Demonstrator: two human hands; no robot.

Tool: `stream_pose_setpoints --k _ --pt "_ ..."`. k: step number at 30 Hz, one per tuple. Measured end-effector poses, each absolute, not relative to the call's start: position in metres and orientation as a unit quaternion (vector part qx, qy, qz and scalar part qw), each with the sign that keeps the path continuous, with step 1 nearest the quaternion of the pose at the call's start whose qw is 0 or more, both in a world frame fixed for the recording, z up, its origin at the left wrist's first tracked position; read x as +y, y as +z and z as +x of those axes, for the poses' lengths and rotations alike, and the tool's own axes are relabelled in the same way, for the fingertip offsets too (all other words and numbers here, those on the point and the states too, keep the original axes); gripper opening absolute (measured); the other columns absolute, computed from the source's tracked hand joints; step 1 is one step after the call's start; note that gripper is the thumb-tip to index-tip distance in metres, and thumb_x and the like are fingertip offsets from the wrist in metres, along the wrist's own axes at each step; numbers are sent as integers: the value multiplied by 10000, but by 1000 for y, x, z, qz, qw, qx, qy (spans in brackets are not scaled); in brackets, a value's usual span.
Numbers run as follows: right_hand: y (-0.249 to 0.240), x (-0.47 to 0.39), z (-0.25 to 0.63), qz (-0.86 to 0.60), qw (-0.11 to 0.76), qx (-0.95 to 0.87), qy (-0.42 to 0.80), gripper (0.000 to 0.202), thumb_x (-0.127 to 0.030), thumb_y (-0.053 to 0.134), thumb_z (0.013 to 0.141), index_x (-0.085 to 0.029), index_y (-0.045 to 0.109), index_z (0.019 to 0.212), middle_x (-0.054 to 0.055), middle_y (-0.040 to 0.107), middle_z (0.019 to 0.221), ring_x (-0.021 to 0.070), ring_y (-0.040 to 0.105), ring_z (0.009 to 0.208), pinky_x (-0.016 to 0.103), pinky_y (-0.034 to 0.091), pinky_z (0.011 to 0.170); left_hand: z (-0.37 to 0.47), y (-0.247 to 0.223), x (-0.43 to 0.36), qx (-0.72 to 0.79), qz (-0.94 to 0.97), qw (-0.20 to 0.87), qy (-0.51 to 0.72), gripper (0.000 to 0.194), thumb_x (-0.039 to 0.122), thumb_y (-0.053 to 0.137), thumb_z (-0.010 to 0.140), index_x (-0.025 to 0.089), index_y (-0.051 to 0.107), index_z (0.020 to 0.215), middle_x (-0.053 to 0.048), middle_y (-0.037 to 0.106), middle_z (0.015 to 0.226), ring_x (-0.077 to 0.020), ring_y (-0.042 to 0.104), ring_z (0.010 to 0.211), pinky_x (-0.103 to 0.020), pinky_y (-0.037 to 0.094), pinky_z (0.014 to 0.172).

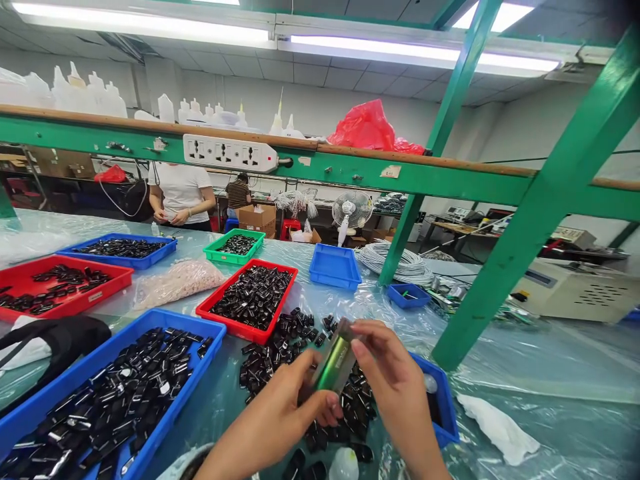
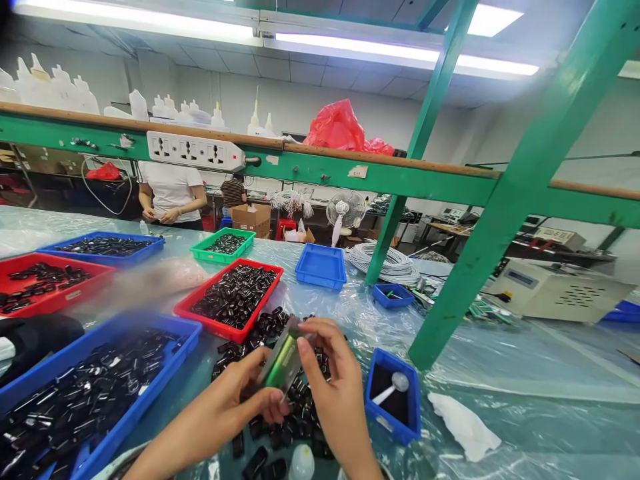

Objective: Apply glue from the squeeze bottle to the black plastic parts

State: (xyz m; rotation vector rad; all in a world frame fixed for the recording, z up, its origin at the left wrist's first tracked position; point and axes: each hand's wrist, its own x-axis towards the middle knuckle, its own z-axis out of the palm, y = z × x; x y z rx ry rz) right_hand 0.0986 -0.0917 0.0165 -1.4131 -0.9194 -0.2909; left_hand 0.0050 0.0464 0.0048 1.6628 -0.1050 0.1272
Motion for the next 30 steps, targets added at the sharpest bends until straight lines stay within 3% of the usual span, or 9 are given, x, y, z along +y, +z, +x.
stream_pose_setpoints --k 4,8,14,21,30 --pt "16 -95 110 -608 708 -346 -101 117 -326 661 872 -299 618 977 -25 633 949 91 605 894 108 480 774 9 7 52 -35 705 702 101 204 321 545 893 176 454 1004 -30 684 815 -145 650 756 -239 508 712" --pt "16 -97 116 -591 733 -330 -62 180 -377 711 832 -274 624 950 -4 645 922 115 611 897 132 496 756 12 11 58 -15 680 719 142 250 385 592 870 155 520 937 -44 700 813 -137 643 740 -225 502 712" --pt "16 -98 118 -555 773 -306 8 205 -368 754 799 -248 628 907 -8 633 874 106 579 818 127 484 696 10 15 60 18 631 755 178 404 418 730 751 138 603 1014 -26 695 717 -143 648 682 -214 511 669" --pt "21 -101 114 -539 795 -274 48 239 -363 789 762 -228 626 872 -3 621 841 116 542 774 148 463 677 4 18 59 -21 619 768 163 258 352 696 820 163 635 985 -18 700 809 -128 666 772 -182 508 719" --pt "23 -99 115 -558 772 -296 64 267 -423 791 731 -214 650 819 20 620 789 151 555 712 216 497 651 -3 23 53 60 620 731 277 293 409 736 760 170 584 834 -8 708 756 -133 655 739 -177 486 696"
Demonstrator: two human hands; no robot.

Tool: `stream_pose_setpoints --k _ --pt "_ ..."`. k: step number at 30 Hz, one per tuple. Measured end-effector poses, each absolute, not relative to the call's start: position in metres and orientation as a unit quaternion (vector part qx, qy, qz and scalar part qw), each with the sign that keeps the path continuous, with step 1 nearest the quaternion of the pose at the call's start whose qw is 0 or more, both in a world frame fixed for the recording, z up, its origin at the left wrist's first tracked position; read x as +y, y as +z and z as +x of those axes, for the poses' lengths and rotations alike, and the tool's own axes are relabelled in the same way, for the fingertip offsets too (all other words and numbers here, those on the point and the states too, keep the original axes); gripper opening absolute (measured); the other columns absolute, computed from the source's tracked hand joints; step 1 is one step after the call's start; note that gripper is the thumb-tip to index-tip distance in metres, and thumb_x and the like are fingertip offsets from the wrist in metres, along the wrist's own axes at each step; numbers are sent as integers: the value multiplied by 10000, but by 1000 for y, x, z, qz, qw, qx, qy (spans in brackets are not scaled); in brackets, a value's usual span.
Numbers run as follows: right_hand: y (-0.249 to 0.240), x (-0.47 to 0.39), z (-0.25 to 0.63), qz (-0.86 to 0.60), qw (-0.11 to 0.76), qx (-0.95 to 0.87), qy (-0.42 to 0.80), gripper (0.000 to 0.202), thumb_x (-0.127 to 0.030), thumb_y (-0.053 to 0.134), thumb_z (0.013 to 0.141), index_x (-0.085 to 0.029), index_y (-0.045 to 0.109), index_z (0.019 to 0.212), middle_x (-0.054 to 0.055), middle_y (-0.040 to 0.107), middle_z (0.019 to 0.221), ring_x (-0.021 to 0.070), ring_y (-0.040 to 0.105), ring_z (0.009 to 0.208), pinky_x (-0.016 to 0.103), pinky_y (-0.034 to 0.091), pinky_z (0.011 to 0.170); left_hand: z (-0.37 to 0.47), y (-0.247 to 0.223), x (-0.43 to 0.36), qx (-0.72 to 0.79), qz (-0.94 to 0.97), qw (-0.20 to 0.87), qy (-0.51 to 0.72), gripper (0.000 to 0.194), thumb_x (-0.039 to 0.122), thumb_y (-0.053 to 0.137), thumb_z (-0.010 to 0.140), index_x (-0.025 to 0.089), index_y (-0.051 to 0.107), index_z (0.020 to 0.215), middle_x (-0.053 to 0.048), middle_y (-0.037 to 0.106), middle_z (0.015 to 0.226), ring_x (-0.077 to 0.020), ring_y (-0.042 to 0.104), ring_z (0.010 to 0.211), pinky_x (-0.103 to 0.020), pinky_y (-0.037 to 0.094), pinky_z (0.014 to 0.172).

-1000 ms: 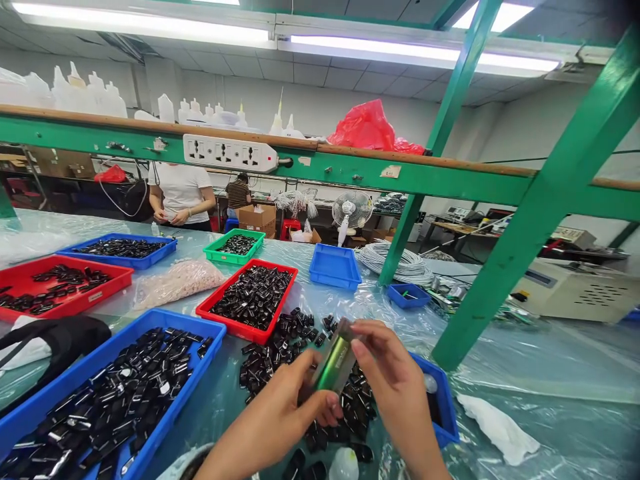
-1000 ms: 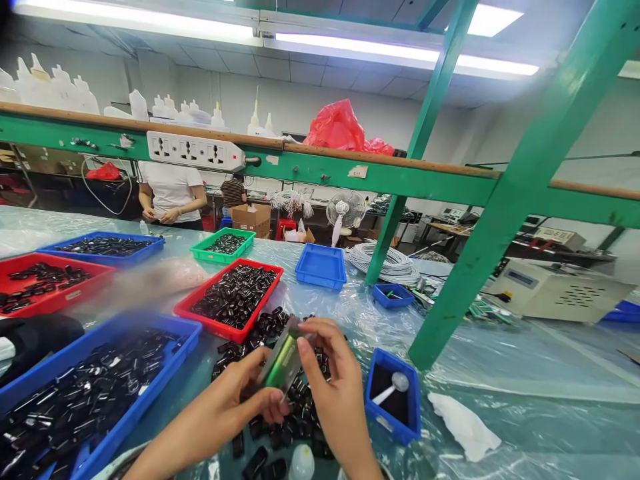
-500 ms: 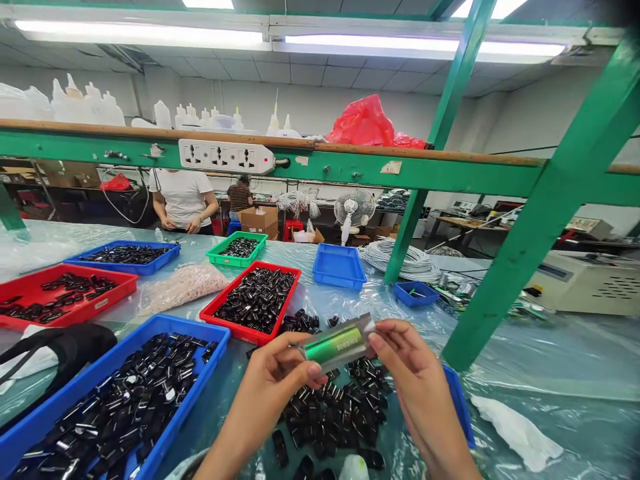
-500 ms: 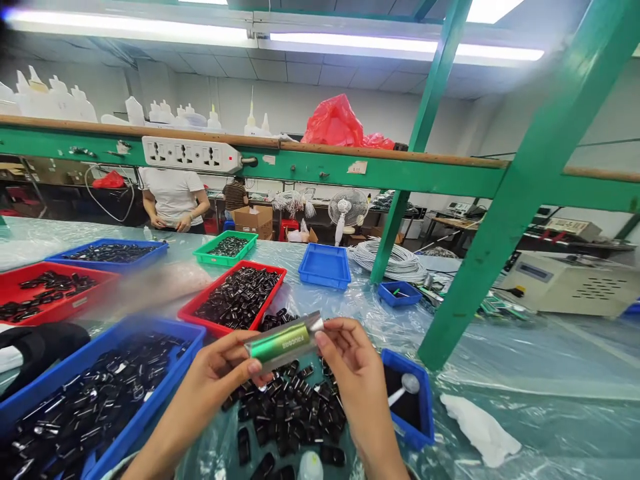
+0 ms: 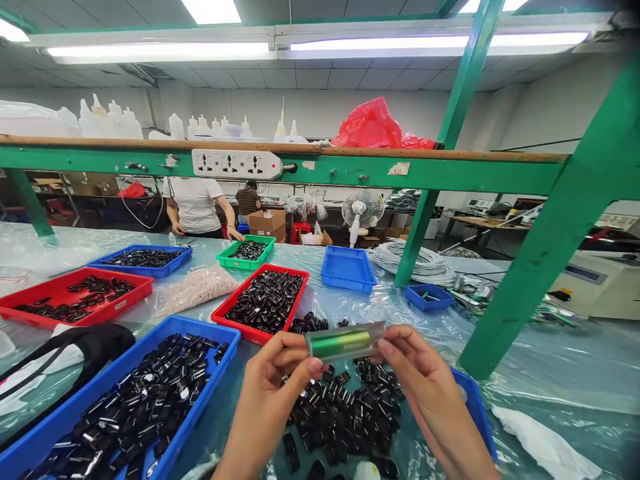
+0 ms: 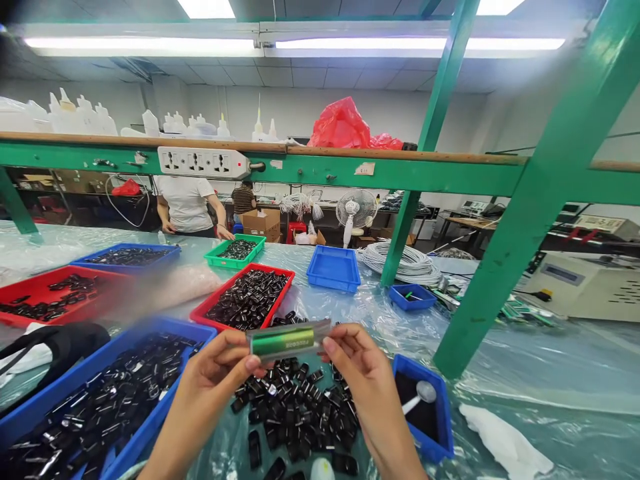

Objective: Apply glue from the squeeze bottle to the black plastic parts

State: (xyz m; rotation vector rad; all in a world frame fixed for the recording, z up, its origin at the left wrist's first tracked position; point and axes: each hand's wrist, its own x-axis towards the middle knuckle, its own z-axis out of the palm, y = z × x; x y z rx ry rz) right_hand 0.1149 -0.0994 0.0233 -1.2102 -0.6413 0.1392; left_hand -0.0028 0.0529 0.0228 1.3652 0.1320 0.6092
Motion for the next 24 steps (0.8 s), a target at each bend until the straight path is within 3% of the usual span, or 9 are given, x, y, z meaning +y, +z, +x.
stream_pose_setpoints --k 9,17,24 --pt "21 -103 114 -558 762 -313 97 188 -406 717 824 -245 621 841 -18 587 817 122 525 772 164 444 711 0 19 60 68 646 699 298 266 420 675 810 172 591 855 10 668 744 -119 622 729 -169 493 680" --pt "22 -101 110 -554 760 -322 106 189 -405 702 831 -235 619 842 -3 598 830 144 543 773 208 474 714 6 17 63 59 642 705 295 315 461 666 804 161 580 852 -21 673 793 -145 593 761 -210 488 709" --pt "23 -100 110 -564 764 -310 44 271 -461 725 789 -208 634 816 14 601 773 163 559 717 240 484 676 7 15 66 32 702 674 229 283 437 623 829 167 541 843 7 539 762 -140 507 757 -212 386 693"
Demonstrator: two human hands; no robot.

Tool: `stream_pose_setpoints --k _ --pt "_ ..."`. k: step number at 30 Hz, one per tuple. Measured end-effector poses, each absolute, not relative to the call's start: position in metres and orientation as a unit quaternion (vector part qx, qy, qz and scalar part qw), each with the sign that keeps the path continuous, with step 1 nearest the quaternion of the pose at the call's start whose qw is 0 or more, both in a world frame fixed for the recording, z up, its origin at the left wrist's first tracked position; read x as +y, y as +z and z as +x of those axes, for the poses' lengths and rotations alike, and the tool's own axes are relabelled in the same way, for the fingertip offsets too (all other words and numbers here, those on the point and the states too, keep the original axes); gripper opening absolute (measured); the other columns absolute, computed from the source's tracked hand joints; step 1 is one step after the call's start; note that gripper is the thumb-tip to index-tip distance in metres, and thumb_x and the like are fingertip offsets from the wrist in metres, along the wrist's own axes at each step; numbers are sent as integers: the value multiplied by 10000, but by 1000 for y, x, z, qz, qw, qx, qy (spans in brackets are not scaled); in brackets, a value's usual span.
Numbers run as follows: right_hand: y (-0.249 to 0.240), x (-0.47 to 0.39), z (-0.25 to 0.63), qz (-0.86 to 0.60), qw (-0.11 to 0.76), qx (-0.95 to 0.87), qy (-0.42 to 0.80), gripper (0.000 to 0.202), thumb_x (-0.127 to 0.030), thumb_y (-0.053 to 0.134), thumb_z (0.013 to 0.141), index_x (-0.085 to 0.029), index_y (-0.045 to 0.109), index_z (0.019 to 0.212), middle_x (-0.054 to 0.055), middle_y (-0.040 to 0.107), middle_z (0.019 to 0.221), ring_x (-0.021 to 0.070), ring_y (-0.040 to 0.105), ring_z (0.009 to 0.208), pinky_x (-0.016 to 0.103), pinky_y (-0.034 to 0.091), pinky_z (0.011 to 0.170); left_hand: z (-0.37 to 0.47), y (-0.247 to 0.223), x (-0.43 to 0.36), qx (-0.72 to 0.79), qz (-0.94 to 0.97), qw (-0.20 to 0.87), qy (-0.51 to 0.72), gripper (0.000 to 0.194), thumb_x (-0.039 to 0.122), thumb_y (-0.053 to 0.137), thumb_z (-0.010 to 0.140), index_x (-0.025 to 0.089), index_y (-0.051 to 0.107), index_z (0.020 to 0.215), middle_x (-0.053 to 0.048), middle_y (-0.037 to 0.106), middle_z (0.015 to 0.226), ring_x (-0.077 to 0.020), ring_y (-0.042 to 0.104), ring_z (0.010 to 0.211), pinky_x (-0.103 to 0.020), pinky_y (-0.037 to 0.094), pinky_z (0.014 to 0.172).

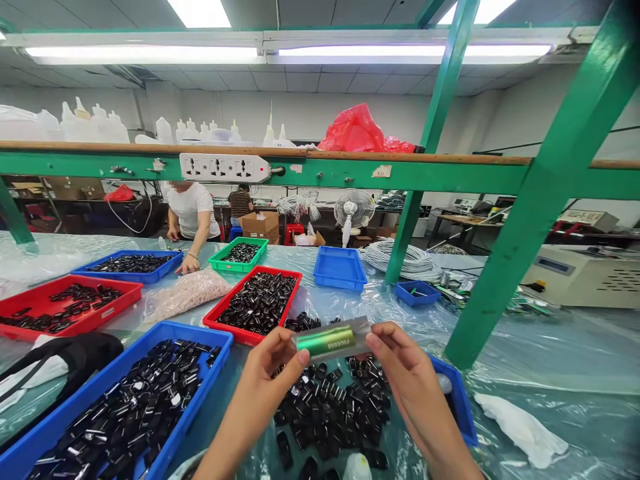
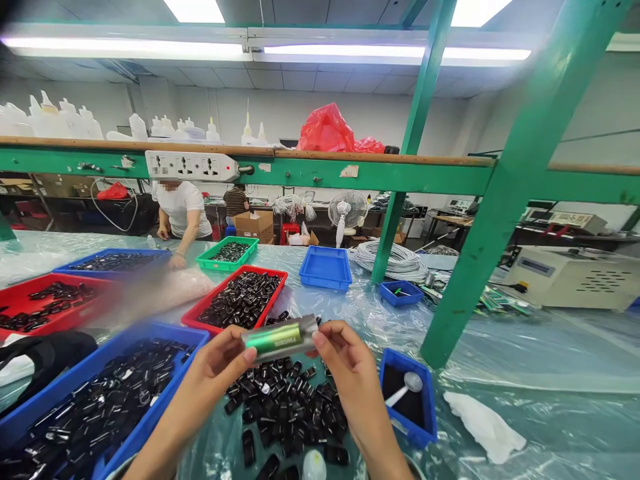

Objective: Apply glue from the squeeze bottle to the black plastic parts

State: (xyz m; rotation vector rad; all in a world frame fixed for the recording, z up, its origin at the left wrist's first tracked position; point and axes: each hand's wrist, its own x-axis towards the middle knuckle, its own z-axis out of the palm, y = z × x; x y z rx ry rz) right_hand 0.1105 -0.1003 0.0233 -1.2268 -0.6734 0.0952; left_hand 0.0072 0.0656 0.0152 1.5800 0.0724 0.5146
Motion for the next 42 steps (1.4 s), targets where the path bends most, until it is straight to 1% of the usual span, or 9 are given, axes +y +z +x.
stream_pose_setpoints --k 3,8,11,16,23,27,33,38,42 --pt "24 -99 114 -571 763 -303 -2 301 -478 743 759 -197 637 781 12 587 723 162 534 682 234 464 624 9 13 62 7 771 620 145 244 393 604 825 171 503 811 20 481 740 -140 461 728 -214 327 646" --pt "20 -98 119 -587 751 -301 -4 289 -467 722 776 -190 643 795 14 604 764 172 547 749 252 451 702 15 6 47 -14 796 600 78 266 383 609 798 168 466 735 26 450 697 -135 424 691 -221 302 630" --pt "18 -98 121 -596 738 -316 18 283 -457 711 785 -189 634 834 14 610 790 171 558 762 258 451 716 18 3 40 -8 786 612 84 285 400 617 788 161 468 740 18 447 704 -140 424 700 -228 315 649" --pt "17 -94 122 -619 697 -358 56 254 -432 687 806 -182 644 820 9 603 756 173 562 725 263 454 673 21 4 38 1 775 625 94 304 443 600 801 154 508 778 0 493 730 -155 461 718 -242 347 675" --pt "15 -93 117 -636 654 -403 76 176 -368 674 814 -194 650 824 7 622 773 183 572 735 286 462 708 21 0 42 -9 766 633 110 269 405 611 811 147 572 876 -55 595 903 -184 503 799 -290 389 747" --pt "13 -94 118 -638 645 -412 83 154 -351 661 831 -199 644 836 3 613 777 179 564 747 280 447 717 20 -2 42 -9 762 638 114 260 397 612 814 146 563 857 -49 594 869 -193 521 815 -294 400 756" --pt "14 -93 118 -627 655 -409 103 145 -339 644 849 -197 622 866 11 616 823 184 563 786 287 434 746 23 -4 44 -3 770 627 119 269 412 613 816 151 546 816 -57 608 943 -185 524 822 -277 401 749" --pt "13 -91 118 -613 672 -401 106 127 -320 651 842 -198 618 857 -2 606 802 168 552 770 270 418 743 23 -2 42 3 778 615 125 337 479 575 829 144 553 853 -39 588 822 -182 536 777 -261 405 705" --pt "14 -90 111 -620 681 -380 86 185 -352 662 809 -184 590 839 -1 588 784 164 546 751 269 417 734 21 -6 46 19 790 599 127 436 586 548 809 150 549 785 -33 598 752 -213 598 783 -259 456 716"
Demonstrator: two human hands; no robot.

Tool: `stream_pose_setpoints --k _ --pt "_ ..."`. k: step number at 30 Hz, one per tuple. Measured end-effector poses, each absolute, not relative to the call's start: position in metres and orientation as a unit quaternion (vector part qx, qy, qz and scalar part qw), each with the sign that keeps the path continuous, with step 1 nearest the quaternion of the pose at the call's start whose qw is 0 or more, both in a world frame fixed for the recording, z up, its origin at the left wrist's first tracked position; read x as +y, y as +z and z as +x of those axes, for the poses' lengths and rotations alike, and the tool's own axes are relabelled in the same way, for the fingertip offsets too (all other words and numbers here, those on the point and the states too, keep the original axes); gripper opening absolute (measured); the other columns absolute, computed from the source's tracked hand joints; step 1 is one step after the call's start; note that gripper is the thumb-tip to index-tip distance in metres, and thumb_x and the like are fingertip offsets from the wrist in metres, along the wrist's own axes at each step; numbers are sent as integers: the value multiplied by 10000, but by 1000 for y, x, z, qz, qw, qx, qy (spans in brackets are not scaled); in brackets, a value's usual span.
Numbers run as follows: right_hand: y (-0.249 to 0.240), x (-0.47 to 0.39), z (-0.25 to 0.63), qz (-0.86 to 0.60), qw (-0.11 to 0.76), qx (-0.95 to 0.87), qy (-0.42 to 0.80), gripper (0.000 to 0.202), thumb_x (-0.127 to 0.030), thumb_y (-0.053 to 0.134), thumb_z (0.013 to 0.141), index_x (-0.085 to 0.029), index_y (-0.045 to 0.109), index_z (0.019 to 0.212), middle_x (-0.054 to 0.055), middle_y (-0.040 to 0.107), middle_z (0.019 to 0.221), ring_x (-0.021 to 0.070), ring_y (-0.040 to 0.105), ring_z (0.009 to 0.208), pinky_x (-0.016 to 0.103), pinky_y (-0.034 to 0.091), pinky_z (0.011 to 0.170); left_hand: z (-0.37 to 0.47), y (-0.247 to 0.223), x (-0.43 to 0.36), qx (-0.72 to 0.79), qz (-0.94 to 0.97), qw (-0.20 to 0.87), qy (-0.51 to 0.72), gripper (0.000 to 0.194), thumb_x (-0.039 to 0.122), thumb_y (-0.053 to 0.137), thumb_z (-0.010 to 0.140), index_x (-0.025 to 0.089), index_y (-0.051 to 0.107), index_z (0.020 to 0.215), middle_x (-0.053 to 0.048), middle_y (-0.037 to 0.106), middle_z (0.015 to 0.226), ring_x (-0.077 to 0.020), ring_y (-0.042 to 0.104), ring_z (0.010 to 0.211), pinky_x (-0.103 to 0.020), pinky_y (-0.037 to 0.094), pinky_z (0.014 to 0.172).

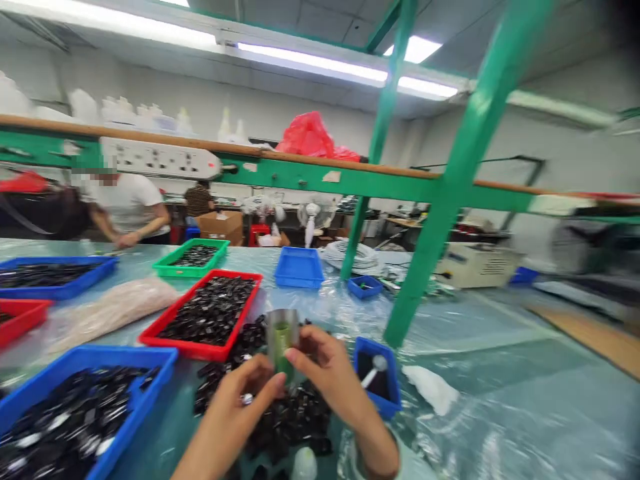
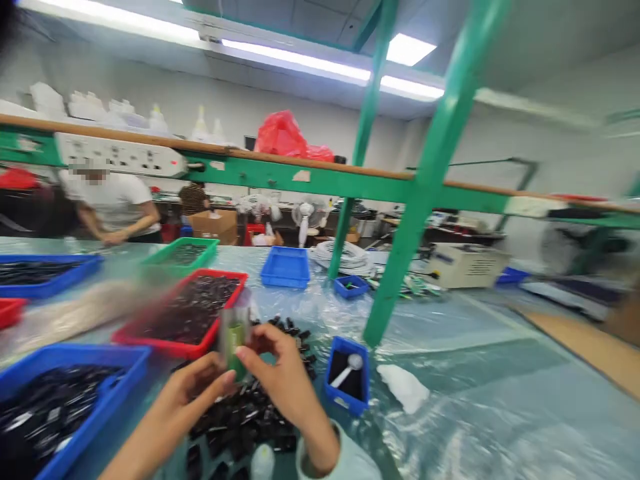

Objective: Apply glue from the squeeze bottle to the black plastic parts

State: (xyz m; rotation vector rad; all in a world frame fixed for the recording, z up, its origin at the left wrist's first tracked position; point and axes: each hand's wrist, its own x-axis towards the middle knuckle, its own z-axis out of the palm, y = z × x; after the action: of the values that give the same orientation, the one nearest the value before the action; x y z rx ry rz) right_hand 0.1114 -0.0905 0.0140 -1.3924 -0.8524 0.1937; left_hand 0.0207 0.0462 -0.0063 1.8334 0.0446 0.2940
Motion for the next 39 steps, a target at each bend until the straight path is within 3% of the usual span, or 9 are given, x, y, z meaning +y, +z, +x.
stream_pose_setpoints --k 6,10,13,17,20,25,28,33,39 --pt "16 -87 110 -629 683 -364 73 179 -316 691 764 -164 610 813 6 602 769 157 564 740 253 435 712 32 -27 68 0 797 598 84 405 579 555 829 195 553 957 -28 652 971 -220 615 987 -232 488 891" --pt "15 -90 112 -609 698 -370 75 168 -302 696 778 -164 615 828 2 609 770 143 558 724 247 434 714 33 -29 62 -10 806 568 165 377 531 573 838 179 579 974 -38 677 966 -205 658 925 -206 541 801" --pt "11 -93 116 -586 710 -379 86 169 -315 702 798 -182 626 870 -2 628 821 137 572 766 235 441 742 31 -24 49 -7 824 454 340 276 440 561 882 182 615 964 -17 698 863 -170 681 771 -182 545 645" --pt "10 -96 120 -562 720 -393 108 229 -334 757 778 -230 646 948 -8 661 931 136 605 866 220 455 809 29 -16 39 -77 789 215 571 121 197 540 934 151 629 1001 -26 686 906 -124 639 813 -197 474 793" --pt "13 -98 117 -558 714 -405 126 298 -330 808 734 -243 660 977 -2 672 965 138 621 890 199 471 801 24 -15 43 -120 777 120 607 176 56 532 915 79 619 1066 -93 672 982 -157 604 905 -261 436 853" --pt "17 -103 103 -539 706 -409 209 568 -337 877 639 -280 608 1136 20 662 1083 197 625 974 266 487 860 15 -22 53 -150 773 54 614 287 28 496 916 63 588 1186 -159 634 1119 -224 581 1008 -335 453 838" --pt "17 -105 97 -542 702 -412 208 606 -420 844 670 -264 591 1198 49 645 1129 222 611 1012 297 469 900 14 -19 52 -150 767 62 621 288 18 510 903 68 593 1174 -159 625 1120 -221 577 1001 -328 456 831" --pt "15 -108 102 -597 661 -421 172 512 -479 730 790 -237 594 1221 68 665 1067 228 578 1069 326 439 952 15 -6 45 -142 756 169 616 191 47 545 897 90 603 1074 -102 602 1038 -163 556 969 -253 437 861" --pt "14 -109 109 -603 656 -421 171 512 -502 723 786 -252 598 1215 57 666 1049 220 600 1020 324 465 929 16 -8 48 -118 781 249 561 285 130 563 903 138 524 1184 -84 538 1150 -148 517 1075 -218 392 971"
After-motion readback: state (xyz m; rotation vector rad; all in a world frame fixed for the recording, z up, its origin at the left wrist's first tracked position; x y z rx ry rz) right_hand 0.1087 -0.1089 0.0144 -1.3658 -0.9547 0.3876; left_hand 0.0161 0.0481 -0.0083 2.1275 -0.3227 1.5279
